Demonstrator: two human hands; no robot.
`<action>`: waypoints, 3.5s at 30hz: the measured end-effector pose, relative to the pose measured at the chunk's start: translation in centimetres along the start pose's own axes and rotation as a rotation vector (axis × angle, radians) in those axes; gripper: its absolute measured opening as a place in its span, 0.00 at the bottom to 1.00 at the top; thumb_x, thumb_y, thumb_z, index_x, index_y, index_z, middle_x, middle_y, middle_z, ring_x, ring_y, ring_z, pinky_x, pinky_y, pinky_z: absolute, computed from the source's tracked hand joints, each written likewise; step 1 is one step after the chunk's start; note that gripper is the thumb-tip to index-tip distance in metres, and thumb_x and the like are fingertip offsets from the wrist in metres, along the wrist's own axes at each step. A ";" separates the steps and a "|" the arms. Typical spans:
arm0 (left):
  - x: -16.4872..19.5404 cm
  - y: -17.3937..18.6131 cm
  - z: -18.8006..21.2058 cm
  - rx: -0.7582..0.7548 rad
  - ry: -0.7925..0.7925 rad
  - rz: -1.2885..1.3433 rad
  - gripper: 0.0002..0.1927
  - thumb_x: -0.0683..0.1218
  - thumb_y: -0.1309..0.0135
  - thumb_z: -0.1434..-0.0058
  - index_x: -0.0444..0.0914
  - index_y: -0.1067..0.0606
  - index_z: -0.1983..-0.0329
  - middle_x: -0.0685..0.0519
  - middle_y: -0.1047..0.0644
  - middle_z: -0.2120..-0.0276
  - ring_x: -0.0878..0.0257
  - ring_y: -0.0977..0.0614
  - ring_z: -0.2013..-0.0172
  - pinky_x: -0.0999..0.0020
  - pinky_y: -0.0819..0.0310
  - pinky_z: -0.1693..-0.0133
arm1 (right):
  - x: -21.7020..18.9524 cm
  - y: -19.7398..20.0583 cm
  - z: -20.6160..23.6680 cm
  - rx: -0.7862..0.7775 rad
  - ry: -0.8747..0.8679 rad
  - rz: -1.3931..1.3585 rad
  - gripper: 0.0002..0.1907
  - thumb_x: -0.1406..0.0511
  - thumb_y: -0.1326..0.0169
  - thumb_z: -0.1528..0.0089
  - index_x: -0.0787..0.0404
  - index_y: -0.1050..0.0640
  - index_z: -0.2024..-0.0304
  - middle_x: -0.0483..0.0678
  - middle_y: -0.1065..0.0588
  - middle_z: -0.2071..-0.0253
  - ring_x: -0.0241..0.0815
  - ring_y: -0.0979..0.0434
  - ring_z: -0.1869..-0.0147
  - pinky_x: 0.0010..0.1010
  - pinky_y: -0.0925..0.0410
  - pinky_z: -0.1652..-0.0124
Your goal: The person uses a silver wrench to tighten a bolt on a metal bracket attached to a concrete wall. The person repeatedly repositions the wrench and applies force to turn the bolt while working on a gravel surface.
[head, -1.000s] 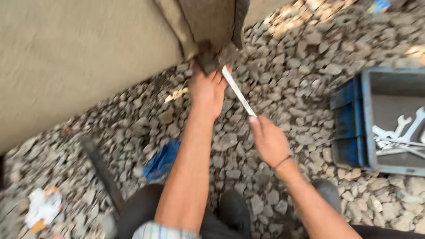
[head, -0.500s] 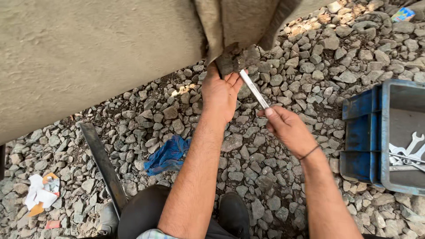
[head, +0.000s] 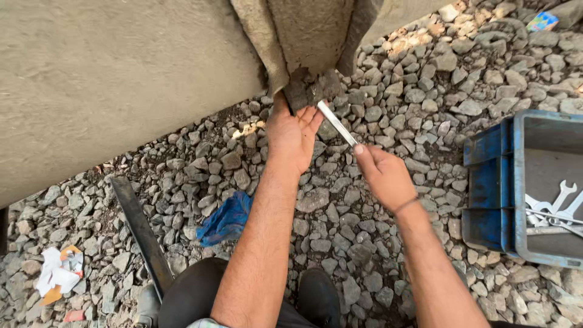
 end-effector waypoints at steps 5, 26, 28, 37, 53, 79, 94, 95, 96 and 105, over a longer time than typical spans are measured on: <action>-0.1 0.1 -0.2 -0.045 -0.016 0.066 0.21 0.53 0.65 0.26 0.40 0.34 0.35 0.45 0.26 0.45 0.51 0.24 0.43 0.51 0.30 0.38 | 1.3 0.4 -1.7 -0.010 -0.060 0.046 0.30 0.44 0.58 0.30 0.60 0.20 0.67 0.47 0.27 0.80 0.40 0.28 0.76 0.37 0.33 0.71; -0.3 0.6 -0.4 0.058 0.004 0.023 0.25 0.56 0.65 0.25 0.34 0.34 0.37 0.44 0.26 0.49 0.54 0.25 0.42 0.52 0.35 0.33 | -3.6 0.1 -0.3 0.088 0.049 -0.040 0.30 0.43 0.56 0.32 0.60 0.20 0.64 0.43 0.28 0.80 0.38 0.28 0.74 0.33 0.33 0.69; -0.3 0.7 -0.5 0.061 0.000 -0.023 0.24 0.56 0.66 0.27 0.38 0.33 0.37 0.46 0.26 0.51 0.53 0.25 0.44 0.51 0.35 0.35 | -2.1 -0.5 -0.9 -0.020 -0.013 -0.030 0.31 0.42 0.57 0.31 0.61 0.21 0.67 0.46 0.28 0.79 0.41 0.29 0.73 0.35 0.33 0.68; 0.2 0.4 0.2 0.074 0.028 -0.017 0.25 0.55 0.66 0.27 0.39 0.39 0.31 0.42 0.27 0.47 0.52 0.24 0.43 0.51 0.31 0.36 | 0.6 2.2 -1.9 -0.268 -0.112 0.041 0.34 0.40 0.56 0.33 0.61 0.21 0.71 0.45 0.29 0.79 0.40 0.32 0.73 0.36 0.35 0.68; 0.5 -0.4 0.1 0.048 -0.027 -0.061 0.27 0.54 0.71 0.25 0.31 0.41 0.32 0.39 0.31 0.46 0.50 0.26 0.41 0.51 0.27 0.37 | -2.5 7.3 -20.4 -0.048 0.358 1.252 0.24 0.41 0.54 0.31 0.42 0.16 0.49 0.47 0.20 0.69 0.43 0.24 0.56 0.46 0.36 0.44; -0.4 -0.2 -0.2 0.025 -0.050 0.155 0.24 0.54 0.69 0.25 0.40 0.40 0.30 0.45 0.31 0.39 0.52 0.27 0.39 0.49 0.31 0.35 | -0.9 8.9 -16.2 0.040 0.662 1.204 0.20 0.42 0.48 0.30 0.44 0.15 0.60 0.44 0.21 0.69 0.46 0.23 0.49 0.52 0.45 0.36; 0.2 -1.3 -0.9 -0.044 -0.065 0.108 0.28 0.57 0.68 0.25 0.40 0.45 0.27 0.44 0.31 0.38 0.49 0.27 0.39 0.51 0.30 0.36 | -5.0 8.2 -6.0 0.022 0.036 0.739 0.24 0.43 0.47 0.36 0.53 0.14 0.61 0.49 0.23 0.76 0.47 0.20 0.70 0.42 0.26 0.67; 0.3 -1.6 -0.9 -0.076 -0.075 0.091 0.29 0.58 0.68 0.25 0.39 0.44 0.27 0.44 0.31 0.38 0.50 0.26 0.40 0.52 0.29 0.38 | -6.3 7.2 -3.6 0.115 0.072 0.815 0.25 0.43 0.45 0.36 0.55 0.16 0.58 0.48 0.23 0.74 0.47 0.20 0.70 0.42 0.27 0.67; 0.4 -1.8 -0.9 -0.103 -0.081 0.074 0.29 0.58 0.68 0.25 0.38 0.43 0.27 0.44 0.31 0.39 0.50 0.26 0.41 0.53 0.29 0.40 | -7.1 5.5 -0.3 0.201 0.104 0.893 0.27 0.42 0.43 0.36 0.57 0.17 0.55 0.47 0.22 0.72 0.46 0.20 0.71 0.42 0.28 0.67; -1.1 0.5 -1.1 -0.053 0.029 0.074 0.26 0.58 0.64 0.27 0.39 0.36 0.34 0.44 0.27 0.45 0.49 0.23 0.44 0.47 0.30 0.39 | 2.0 0.7 2.0 0.014 -0.158 0.145 0.29 0.46 0.60 0.30 0.60 0.19 0.62 0.52 0.25 0.78 0.52 0.23 0.71 0.43 0.32 0.66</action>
Point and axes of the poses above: each hand's wrist, its own z-axis away from the middle knuckle, its own y-axis out of the back of the hand, x = y × z, the point moved 7 cm from there along -z, towards the middle knuckle
